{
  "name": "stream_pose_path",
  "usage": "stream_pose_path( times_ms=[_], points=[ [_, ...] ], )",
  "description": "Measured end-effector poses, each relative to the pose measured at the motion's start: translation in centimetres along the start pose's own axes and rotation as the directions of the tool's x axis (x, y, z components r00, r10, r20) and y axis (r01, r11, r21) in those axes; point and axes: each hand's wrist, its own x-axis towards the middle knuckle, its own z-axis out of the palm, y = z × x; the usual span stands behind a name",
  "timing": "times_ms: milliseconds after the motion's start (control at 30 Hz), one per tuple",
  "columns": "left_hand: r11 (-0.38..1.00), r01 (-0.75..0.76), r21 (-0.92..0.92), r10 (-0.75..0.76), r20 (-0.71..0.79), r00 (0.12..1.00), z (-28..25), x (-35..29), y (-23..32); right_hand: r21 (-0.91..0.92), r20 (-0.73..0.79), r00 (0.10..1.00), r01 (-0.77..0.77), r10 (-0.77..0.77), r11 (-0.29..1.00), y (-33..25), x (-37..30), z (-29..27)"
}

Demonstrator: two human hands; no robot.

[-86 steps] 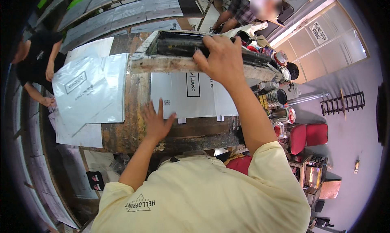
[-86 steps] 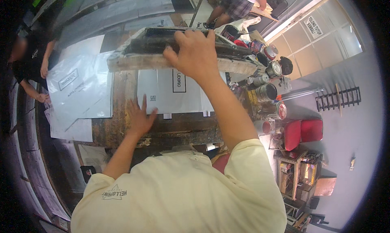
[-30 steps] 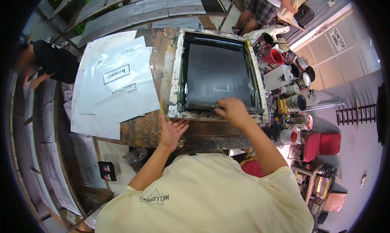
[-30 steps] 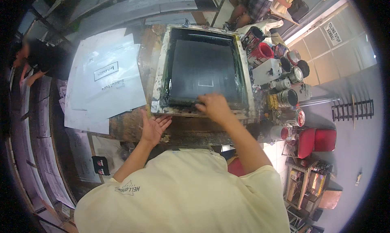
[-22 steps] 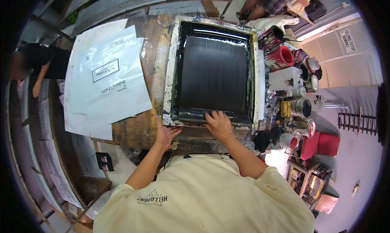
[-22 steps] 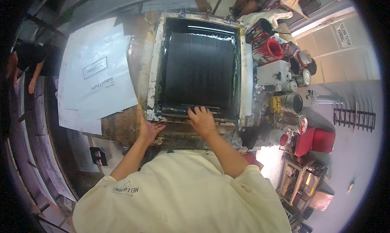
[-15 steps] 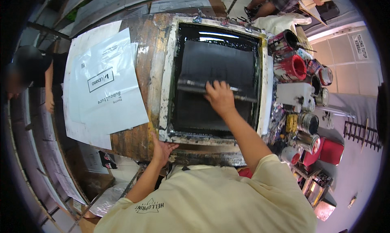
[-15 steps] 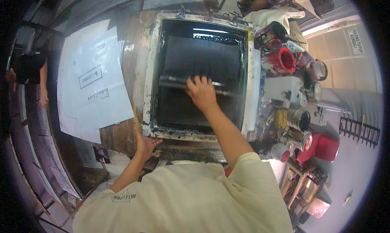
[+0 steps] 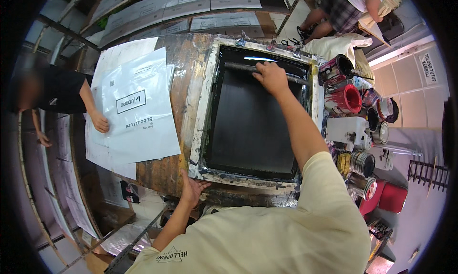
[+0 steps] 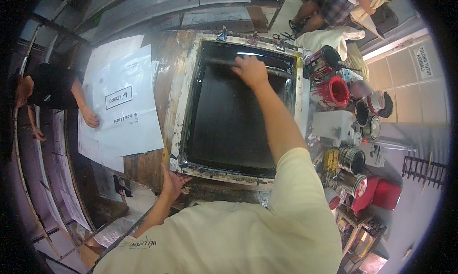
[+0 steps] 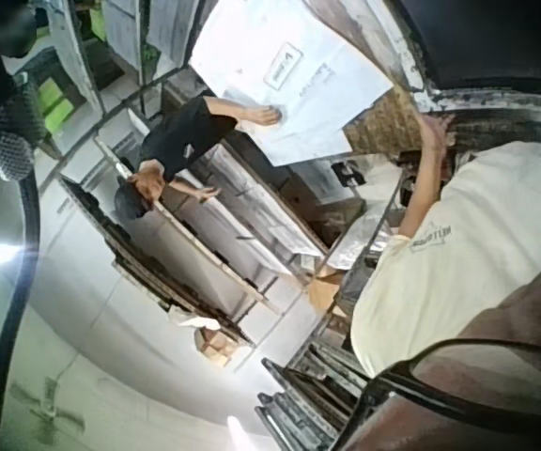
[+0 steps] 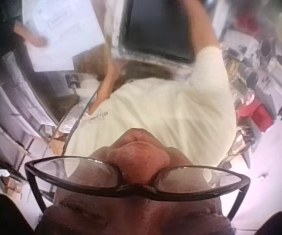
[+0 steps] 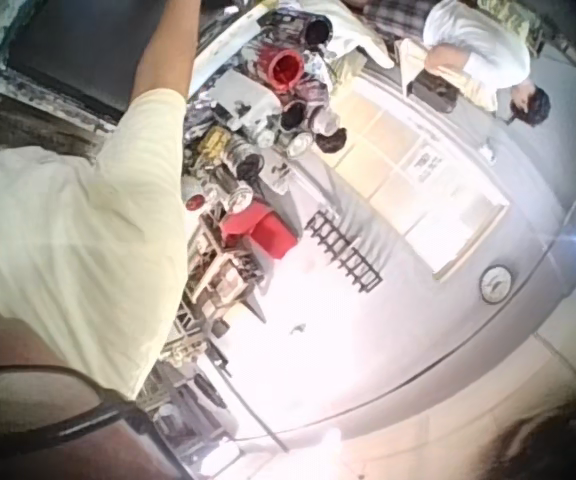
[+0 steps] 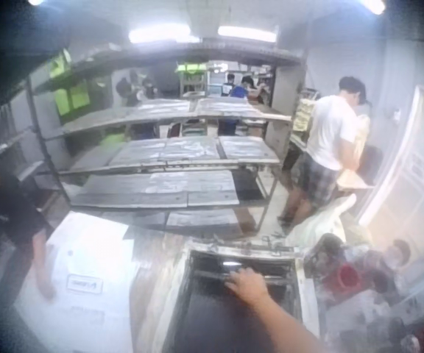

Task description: The person screen prints logos onto white mailing bags using a screen frame and a squeegee, then places each printed bag onto a stack.

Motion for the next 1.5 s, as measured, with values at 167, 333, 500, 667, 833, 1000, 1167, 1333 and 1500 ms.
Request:
stream_pose_path(
  times_ms=[167, 333, 500, 667, 833, 1000, 1167, 1333, 1500],
  points=[
    [1.000, -0.019, 0.008, 0.019, 0.073, 0.997, -1.0, -1.0, 0.3, 0.035, 0.026, 0.999, -0.029, 0.028, 0.999, -6.6, -10.0, -1.5],
    [0.995, -0.097, 0.012, 0.090, 0.268, 0.959, -1.2, -2.5, 1.5, 0.051, 0.102, 0.995, -0.003, -0.002, 0.999, -16.2, -22.4, -7.8],
    [0.972, -0.188, -0.145, 0.235, 0.494, 0.837, -0.2, -5.5, 5.3, 0.041, 0.108, 0.994, -0.023, 0.018, 0.999, -21.6, -25.5, -18.8],
    [0.849, -0.293, -0.440, 0.525, 0.636, 0.566, 5.3, -9.1, 11.0, -0.172, -0.309, 0.950, -0.020, -0.034, 0.985, -21.8, -20.0, -24.1],
    [-0.125, -0.567, 0.814, 0.561, 0.530, 0.637, 2.8, -0.5, 2.6, -0.177, -0.438, 0.895, 0.003, -0.081, 0.984, -21.0, -16.1, -26.8],
    [-0.354, -0.354, 0.866, 0.561, 0.499, 0.660, 0.5, 2.6, -4.0, -0.200, -0.444, 0.894, -0.025, -0.068, 0.980, -19.8, -13.1, -29.4],
    [-0.363, -0.314, 0.878, 0.477, 0.464, 0.747, 2.3, 1.3, -2.5, -0.171, -0.465, 0.881, 0.005, -0.085, 0.985, -18.8, -10.5, -30.9],
    [-0.150, -0.560, 0.815, 0.606, 0.523, 0.599, 7.8, -0.2, 3.2, -0.127, -0.387, 0.921, -0.019, -0.032, 0.992, -18.2, -8.2, -33.4],
    [0.372, -0.752, 0.545, 0.813, 0.200, 0.547, 10.7, 0.1, 6.7, -0.123, -0.387, 0.922, -0.025, -0.025, 0.992, -17.4, -6.6, -34.1]
  ],
)
